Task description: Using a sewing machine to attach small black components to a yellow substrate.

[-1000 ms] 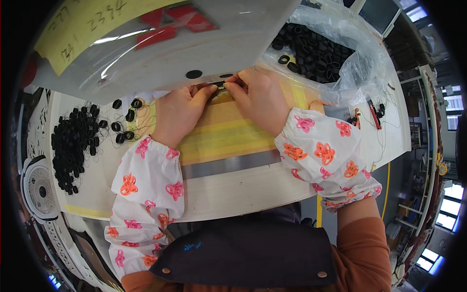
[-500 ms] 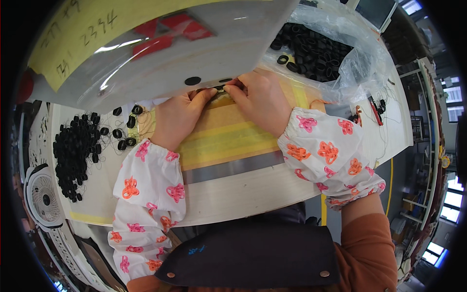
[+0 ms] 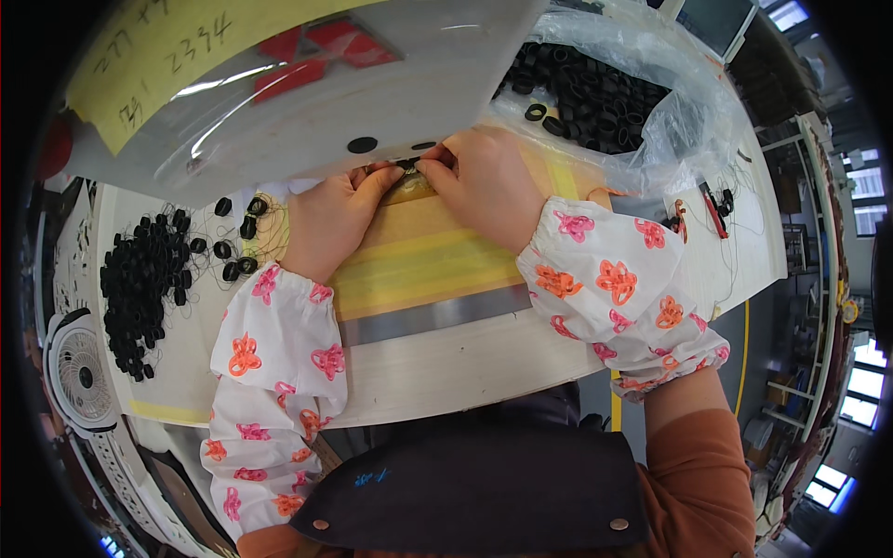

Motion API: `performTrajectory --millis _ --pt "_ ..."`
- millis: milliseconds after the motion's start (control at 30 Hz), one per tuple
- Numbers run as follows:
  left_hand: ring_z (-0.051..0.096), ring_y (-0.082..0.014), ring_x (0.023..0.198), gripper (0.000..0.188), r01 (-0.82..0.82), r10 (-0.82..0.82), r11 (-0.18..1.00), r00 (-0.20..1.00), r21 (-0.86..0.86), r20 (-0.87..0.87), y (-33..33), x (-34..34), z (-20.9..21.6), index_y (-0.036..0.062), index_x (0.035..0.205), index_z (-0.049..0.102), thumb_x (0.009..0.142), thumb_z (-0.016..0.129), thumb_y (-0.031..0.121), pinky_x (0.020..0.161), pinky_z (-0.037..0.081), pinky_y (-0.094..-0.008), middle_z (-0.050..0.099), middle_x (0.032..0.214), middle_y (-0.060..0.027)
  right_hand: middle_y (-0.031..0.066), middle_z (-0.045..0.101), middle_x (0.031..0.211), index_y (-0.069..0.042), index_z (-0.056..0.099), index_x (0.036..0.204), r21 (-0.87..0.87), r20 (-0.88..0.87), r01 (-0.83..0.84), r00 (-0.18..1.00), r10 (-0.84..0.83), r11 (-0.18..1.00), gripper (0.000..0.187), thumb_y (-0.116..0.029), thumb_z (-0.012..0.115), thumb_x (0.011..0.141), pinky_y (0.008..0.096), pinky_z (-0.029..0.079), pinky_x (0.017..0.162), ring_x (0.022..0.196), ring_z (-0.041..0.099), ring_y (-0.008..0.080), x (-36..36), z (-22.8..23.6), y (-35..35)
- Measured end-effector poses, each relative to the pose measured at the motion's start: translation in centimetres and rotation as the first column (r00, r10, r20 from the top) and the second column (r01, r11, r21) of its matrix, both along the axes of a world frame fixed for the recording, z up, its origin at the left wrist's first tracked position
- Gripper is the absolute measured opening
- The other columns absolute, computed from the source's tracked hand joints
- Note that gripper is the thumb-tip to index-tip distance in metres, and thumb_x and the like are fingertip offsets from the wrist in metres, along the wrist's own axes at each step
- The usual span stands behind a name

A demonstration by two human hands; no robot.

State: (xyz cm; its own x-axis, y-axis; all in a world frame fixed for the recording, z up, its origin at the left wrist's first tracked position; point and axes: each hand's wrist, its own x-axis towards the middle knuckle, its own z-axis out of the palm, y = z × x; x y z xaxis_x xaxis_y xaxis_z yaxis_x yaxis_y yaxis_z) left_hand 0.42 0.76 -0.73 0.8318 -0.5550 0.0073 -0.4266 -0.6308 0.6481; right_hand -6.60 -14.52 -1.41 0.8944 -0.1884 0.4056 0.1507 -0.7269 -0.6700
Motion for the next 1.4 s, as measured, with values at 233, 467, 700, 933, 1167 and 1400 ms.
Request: performTrajectory --millis 233,467,700,933,1167,1400 --pt "0.055 -0.0156 0.052 0.029 -0.022 0.022 1.000 1.000 -0.018 0.000 -0.3 -0.2 -0.6 0.0104 0.085 0.065 0.078 0.055 0.036 0.051 0.041 -0.0274 0.059 0.060 -0.0059 0.0140 0.059 0.062 0.004 0.059 0.074 0.002 -0.006 0.020 1.000 -0.020 1.000 0.012 -0.008 0.060 0.072 0.0301 0.045 0.051 0.054 0.057 0.0228 -0.1 -0.4 -0.3" --pt "0.054 -0.0134 0.051 0.028 -0.011 0.007 0.988 1.000 -0.156 -0.024 -0.5 -0.4 -0.1 0.0093 0.084 0.064 0.078 0.055 0.035 0.051 0.040 -0.0256 0.059 0.060 -0.0040 0.0129 0.058 0.061 0.003 0.056 0.072 0.021 0.017 -0.001 1.000 0.001 1.000 0.009 -0.005 0.060 0.071 0.0290 0.044 0.049 0.052 0.057 0.0212 0.0 -0.2 -0.4" --pt "0.054 -0.0134 0.052 0.024 -0.024 0.021 0.992 0.999 -0.122 -0.028 -0.7 -0.7 -0.4 0.0070 0.080 0.063 0.078 0.057 0.030 0.050 0.039 -0.0267 0.059 0.061 -0.0044 0.0114 0.057 0.061 0.001 0.054 0.072 0.018 0.077 -0.075 0.994 0.073 0.997 0.009 -0.005 0.061 0.071 0.0292 0.043 0.047 0.050 0.055 0.0210 0.0 -1.0 -1.0" --pt "0.048 -0.0265 0.044 0.030 0.107 -0.061 0.988 0.928 -0.107 0.367 1.5 -2.5 0.1 0.0030 0.063 0.053 0.078 0.060 0.028 0.044 0.036 -0.0339 0.047 0.049 -0.0115 0.0092 0.057 0.065 -0.003 0.055 0.075 -0.173 0.171 0.045 0.985 -0.015 0.984 0.009 -0.009 0.061 0.071 0.0304 0.044 0.049 0.056 0.056 0.0236 -1.0 0.8 -3.1" --pt "0.055 -0.0307 0.051 0.026 -0.335 0.328 0.941 0.870 -0.047 0.369 8.2 2.3 0.9 0.0022 0.063 0.059 0.073 0.061 0.026 0.047 0.042 -0.0356 0.054 0.055 -0.0159 0.0081 0.052 0.075 -0.006 0.055 0.074 -0.509 0.171 0.319 0.948 -0.269 0.800 0.013 -0.014 0.062 0.067 0.0369 0.043 0.065 0.076 0.053 0.0258 -0.6 1.7 -6.0" --pt "0.052 -0.0344 0.074 0.016 0.033 0.155 0.962 0.750 -0.270 0.642 5.4 0.3 1.2 0.0006 0.079 0.061 0.067 0.062 0.010 0.063 0.042 -0.0409 0.058 0.081 -0.0174 0.0105 0.055 0.071 -0.004 0.057 0.073 -0.498 0.112 0.242 0.970 -0.215 0.833 0.007 -0.008 0.056 0.066 0.0382 0.043 0.065 0.074 0.053 0.0279 -1.1 0.2 -7.5"
